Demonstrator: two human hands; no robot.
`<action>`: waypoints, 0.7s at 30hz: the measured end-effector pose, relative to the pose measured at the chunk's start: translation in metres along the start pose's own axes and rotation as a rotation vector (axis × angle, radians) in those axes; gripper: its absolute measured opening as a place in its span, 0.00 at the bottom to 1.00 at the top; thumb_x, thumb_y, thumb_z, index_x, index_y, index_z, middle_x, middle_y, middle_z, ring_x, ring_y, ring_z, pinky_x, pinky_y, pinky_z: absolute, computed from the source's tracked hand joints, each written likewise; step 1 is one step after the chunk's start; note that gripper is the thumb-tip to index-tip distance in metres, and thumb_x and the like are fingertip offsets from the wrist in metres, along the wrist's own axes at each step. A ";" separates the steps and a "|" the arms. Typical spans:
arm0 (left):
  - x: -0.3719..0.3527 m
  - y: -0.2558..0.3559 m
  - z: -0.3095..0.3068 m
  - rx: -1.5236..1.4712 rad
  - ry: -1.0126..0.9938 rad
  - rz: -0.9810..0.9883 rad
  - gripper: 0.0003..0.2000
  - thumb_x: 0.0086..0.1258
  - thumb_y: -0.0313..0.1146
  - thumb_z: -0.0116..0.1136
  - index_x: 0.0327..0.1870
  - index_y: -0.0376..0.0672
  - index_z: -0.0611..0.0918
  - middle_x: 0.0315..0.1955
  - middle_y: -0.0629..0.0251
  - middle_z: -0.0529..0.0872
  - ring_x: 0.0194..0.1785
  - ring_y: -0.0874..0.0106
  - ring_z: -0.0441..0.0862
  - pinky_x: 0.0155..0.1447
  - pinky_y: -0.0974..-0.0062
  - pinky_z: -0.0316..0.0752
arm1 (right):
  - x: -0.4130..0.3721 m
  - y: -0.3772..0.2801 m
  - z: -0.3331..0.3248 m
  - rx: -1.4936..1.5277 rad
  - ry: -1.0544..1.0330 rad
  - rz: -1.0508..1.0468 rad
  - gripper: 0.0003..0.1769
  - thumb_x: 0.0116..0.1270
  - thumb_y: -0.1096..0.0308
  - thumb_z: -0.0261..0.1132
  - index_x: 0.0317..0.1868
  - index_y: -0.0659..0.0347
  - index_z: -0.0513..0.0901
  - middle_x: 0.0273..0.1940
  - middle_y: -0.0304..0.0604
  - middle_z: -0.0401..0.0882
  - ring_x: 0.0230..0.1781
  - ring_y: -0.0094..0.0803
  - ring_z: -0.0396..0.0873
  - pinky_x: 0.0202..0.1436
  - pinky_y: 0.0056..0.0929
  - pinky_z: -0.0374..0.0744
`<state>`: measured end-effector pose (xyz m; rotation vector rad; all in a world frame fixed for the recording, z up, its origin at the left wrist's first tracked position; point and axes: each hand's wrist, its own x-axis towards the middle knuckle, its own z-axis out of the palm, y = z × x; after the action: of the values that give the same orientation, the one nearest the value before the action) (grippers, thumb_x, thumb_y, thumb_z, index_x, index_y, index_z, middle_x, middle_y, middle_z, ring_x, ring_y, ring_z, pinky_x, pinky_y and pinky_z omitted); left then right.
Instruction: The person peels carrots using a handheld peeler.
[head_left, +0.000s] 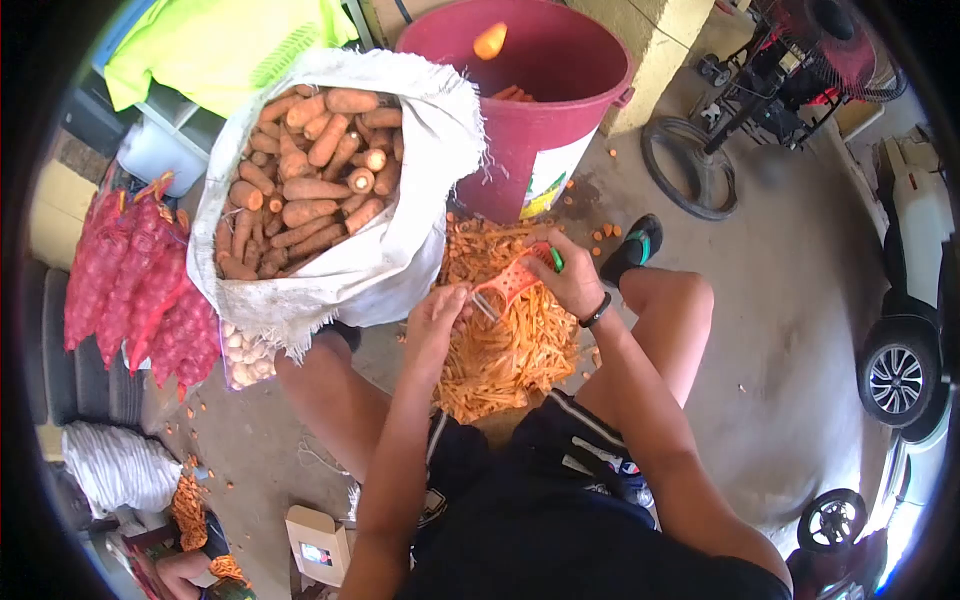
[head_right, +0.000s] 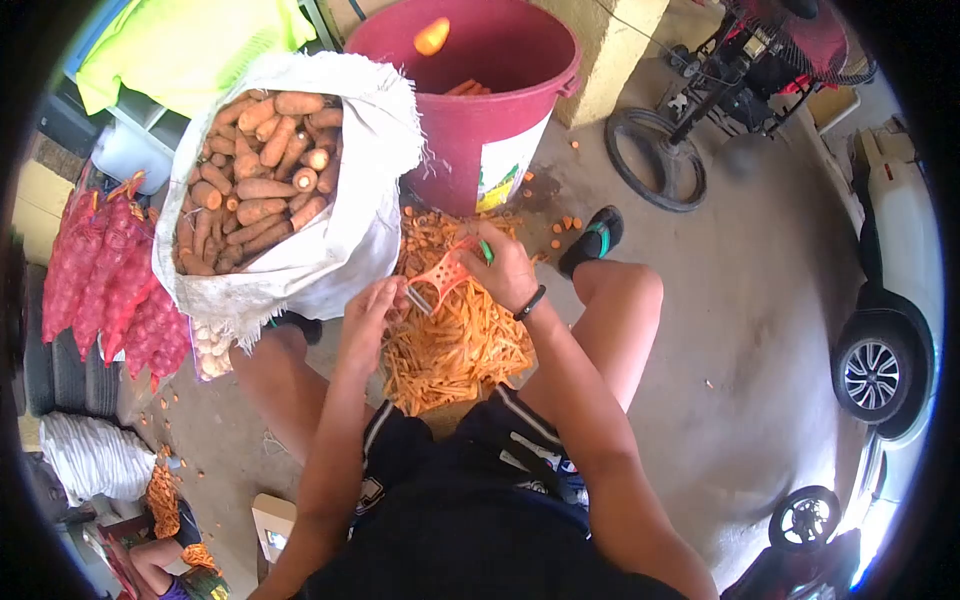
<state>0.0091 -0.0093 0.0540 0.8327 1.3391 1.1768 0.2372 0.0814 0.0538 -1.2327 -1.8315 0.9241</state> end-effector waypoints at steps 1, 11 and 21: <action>-0.009 -0.011 0.005 -0.097 0.029 -0.069 0.20 0.76 0.45 0.62 0.55 0.36 0.86 0.40 0.68 0.87 0.42 0.81 0.80 0.43 0.80 0.72 | -0.002 0.000 0.000 0.008 0.025 -0.028 0.18 0.65 0.65 0.74 0.53 0.60 0.82 0.45 0.51 0.86 0.46 0.45 0.85 0.49 0.38 0.81; -0.002 -0.008 0.015 -0.165 0.142 0.171 0.12 0.77 0.35 0.63 0.45 0.33 0.88 0.34 0.69 0.87 0.36 0.82 0.77 0.45 0.81 0.72 | -0.003 -0.036 0.018 0.022 0.191 -0.097 0.14 0.67 0.70 0.73 0.49 0.63 0.79 0.40 0.44 0.84 0.38 0.29 0.81 0.45 0.29 0.79; -0.006 -0.018 0.020 -0.157 0.069 0.199 0.10 0.77 0.32 0.62 0.47 0.33 0.87 0.39 0.68 0.89 0.42 0.82 0.80 0.49 0.80 0.74 | -0.007 -0.025 0.023 0.182 0.270 -0.017 0.12 0.69 0.70 0.72 0.47 0.64 0.79 0.37 0.42 0.84 0.36 0.26 0.82 0.42 0.28 0.79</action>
<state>0.0321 -0.0163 0.0409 0.8317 1.2222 1.4579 0.2089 0.0637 0.0632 -1.1651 -1.5096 0.8496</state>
